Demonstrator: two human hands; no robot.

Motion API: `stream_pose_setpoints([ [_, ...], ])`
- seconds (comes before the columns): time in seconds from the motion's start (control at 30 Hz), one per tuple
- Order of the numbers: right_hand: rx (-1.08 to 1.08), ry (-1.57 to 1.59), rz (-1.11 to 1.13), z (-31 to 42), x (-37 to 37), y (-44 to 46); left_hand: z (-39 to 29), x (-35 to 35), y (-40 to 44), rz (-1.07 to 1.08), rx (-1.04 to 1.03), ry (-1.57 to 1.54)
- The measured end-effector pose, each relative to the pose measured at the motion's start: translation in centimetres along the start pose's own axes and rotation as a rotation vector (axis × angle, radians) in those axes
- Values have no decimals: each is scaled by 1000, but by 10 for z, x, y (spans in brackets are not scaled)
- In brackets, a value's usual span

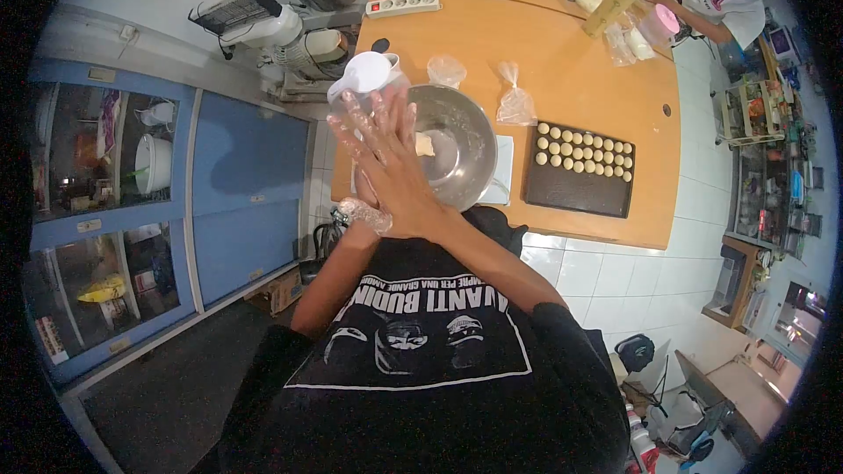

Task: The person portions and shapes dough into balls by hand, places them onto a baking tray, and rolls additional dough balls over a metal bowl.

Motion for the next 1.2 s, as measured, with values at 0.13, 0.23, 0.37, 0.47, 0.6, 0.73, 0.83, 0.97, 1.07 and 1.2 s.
stream_pose_setpoints([
  [0.13, -40, 60, -14, -7, 2, 13, -6, 8, -28, 72, -171, 1066],
  [0.23, -26, -93, -75, -6, -12, 10, -20, 7, -26, 87, -173, 1248],
  [0.37, 72, -63, 77, 25, -23, 11, -34, 7, -28, 67, -117, 1144],
  [0.47, 7, -24, 3, 14, -28, 18, -44, 10, -41, 62, -124, 1304],
  [0.6, -89, 7, -67, 10, -50, 17, -58, -1, -24, 17, -72, 1170],
  [0.73, 11, -62, 62, 30, -62, 16, -65, 1, -17, 16, 30, 580],
  [0.83, -129, -54, 3, 18, -60, 27, -72, 7, -27, 46, -10, 977],
  [0.97, -193, -109, -72, 14, -63, 23, -81, -3, -15, 85, 38, 1123],
  [1.07, -190, -128, -30, 31, -64, 22, -79, -15, 1, 149, 82, 1095],
  [1.2, -182, -203, -45, 30, -52, 31, -67, -24, -10, 320, 13, 1491],
])
Point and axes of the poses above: each hand's wrist, its own y-axis towards the middle knuckle, its own x-axis out of the back of the hand, z = x × y, the point moved 2 cm from there along y, towards the middle knuckle, and after that the axes turned 5 degrees about -z, right-handed, at the moved point
